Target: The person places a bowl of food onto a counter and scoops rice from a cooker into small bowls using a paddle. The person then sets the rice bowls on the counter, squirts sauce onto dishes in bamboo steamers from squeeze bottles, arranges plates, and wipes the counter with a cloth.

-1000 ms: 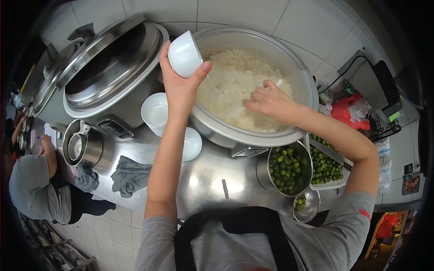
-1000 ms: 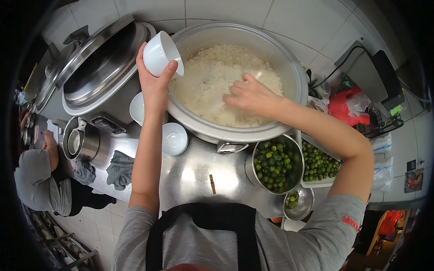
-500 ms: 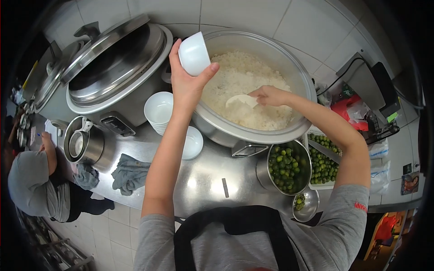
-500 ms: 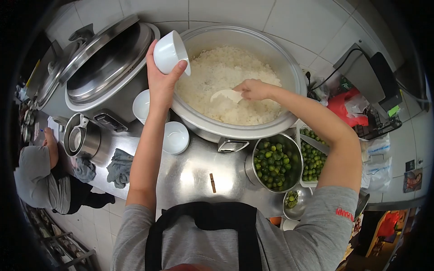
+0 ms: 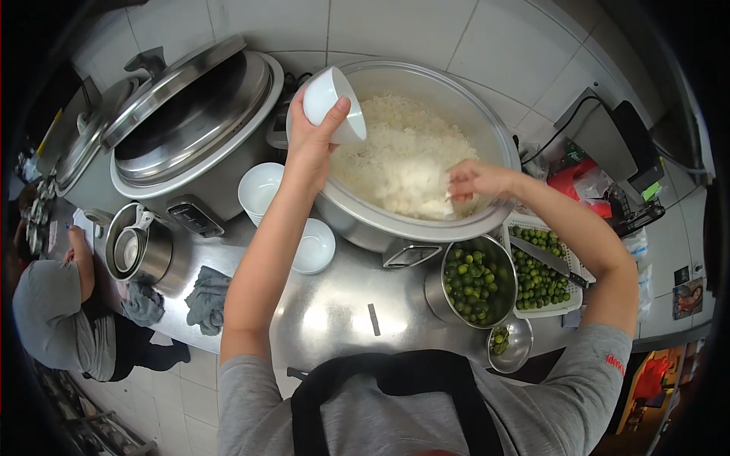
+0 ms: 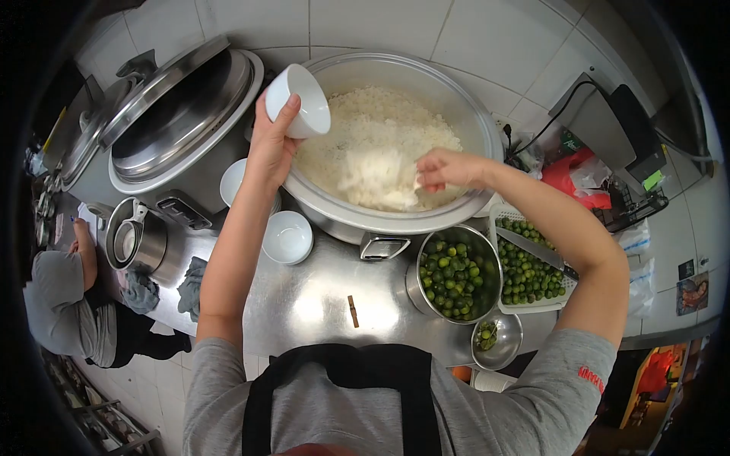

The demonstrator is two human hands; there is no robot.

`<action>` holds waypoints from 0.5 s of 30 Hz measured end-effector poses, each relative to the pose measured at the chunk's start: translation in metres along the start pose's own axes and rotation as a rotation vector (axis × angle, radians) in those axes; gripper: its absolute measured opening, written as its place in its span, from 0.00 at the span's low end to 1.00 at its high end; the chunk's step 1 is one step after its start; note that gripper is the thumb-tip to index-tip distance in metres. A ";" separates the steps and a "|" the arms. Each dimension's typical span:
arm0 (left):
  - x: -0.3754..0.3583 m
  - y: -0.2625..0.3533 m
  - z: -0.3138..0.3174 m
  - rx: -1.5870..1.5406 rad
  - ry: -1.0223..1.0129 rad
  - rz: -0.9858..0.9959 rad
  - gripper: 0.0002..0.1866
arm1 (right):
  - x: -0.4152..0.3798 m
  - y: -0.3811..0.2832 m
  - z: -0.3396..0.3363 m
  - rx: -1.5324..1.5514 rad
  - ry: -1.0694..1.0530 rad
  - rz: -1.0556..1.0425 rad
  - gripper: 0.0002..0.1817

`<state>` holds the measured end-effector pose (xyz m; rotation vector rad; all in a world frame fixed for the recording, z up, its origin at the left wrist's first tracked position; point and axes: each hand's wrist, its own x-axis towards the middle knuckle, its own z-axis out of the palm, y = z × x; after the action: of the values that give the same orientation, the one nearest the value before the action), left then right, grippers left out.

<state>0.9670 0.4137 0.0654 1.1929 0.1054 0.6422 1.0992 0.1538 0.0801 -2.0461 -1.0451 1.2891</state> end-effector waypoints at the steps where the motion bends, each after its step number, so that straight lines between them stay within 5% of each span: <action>1: -0.001 -0.003 0.001 -0.071 -0.035 -0.084 0.49 | -0.006 -0.011 -0.008 -0.063 0.113 -0.013 0.08; 5: -0.010 -0.003 0.020 -0.230 -0.092 -0.307 0.48 | -0.021 -0.047 -0.046 -0.250 0.357 -0.143 0.07; 10: -0.014 -0.010 0.055 -0.638 -0.220 -0.462 0.45 | -0.018 -0.101 -0.006 -0.998 0.824 -0.066 0.15; 15: -0.017 -0.011 0.055 -0.763 -0.129 -0.515 0.45 | -0.007 -0.096 0.031 -1.223 0.940 -0.231 0.19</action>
<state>0.9800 0.3569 0.0729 0.4306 0.0460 0.1131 1.0364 0.2038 0.1418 -2.6597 -1.6152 -0.7007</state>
